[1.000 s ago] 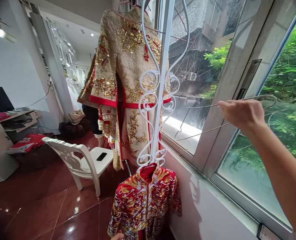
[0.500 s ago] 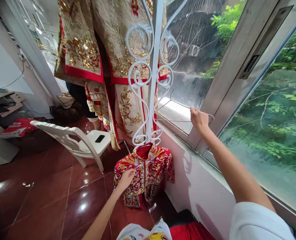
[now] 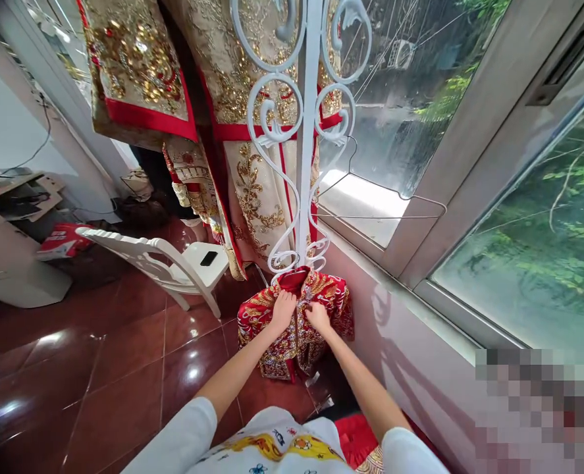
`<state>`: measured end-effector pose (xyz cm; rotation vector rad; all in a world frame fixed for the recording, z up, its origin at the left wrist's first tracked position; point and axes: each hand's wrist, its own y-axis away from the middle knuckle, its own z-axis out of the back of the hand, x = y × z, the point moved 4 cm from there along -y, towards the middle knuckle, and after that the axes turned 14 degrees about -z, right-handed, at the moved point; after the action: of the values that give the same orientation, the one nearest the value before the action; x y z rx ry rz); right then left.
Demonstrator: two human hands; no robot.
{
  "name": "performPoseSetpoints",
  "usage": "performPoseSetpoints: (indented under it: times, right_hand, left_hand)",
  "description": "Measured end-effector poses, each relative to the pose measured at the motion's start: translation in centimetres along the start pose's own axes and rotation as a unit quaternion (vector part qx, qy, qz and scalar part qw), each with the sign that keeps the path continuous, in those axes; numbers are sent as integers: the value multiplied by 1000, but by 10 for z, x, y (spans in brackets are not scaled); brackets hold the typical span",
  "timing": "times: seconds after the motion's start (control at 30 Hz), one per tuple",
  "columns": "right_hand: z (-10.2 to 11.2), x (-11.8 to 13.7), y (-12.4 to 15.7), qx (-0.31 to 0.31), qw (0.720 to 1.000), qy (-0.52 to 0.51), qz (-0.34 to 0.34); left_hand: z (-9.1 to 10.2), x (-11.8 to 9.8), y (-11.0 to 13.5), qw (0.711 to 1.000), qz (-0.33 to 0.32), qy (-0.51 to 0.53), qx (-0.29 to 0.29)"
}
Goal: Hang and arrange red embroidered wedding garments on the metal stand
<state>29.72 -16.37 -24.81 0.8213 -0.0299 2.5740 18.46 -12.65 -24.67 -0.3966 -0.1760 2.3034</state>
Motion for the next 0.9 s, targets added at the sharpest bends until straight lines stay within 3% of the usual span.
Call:
performPoseSetpoints:
  times: [0.07, 0.17, 0.4, 0.53, 0.73, 0.9]
  right_hand:
    - [-39, 1, -1, 45, 999, -17, -8]
    - [-63, 1, -3, 75, 996, -36, -24]
    - [-62, -11, 6, 94, 991, -74, -60]
    - [-65, -14, 1, 162, 973, -143, -75]
    - [-83, -27, -1, 258, 929, -251, -88]
    - [-107, -51, 22, 285, 923, -228, -119]
  left_hand:
    - [-6, 6, -5, 999, -6, -16, 32]
    - [-6, 12, -5, 997, -26, -22, 70]
    - [2, 14, 2, 993, -56, 6, 99]
    - [4, 12, 3, 993, -65, 20, 96]
    - [4, 11, 4, 992, -64, 48, 98]
    - [15, 15, 12, 989, -62, 72, 116]
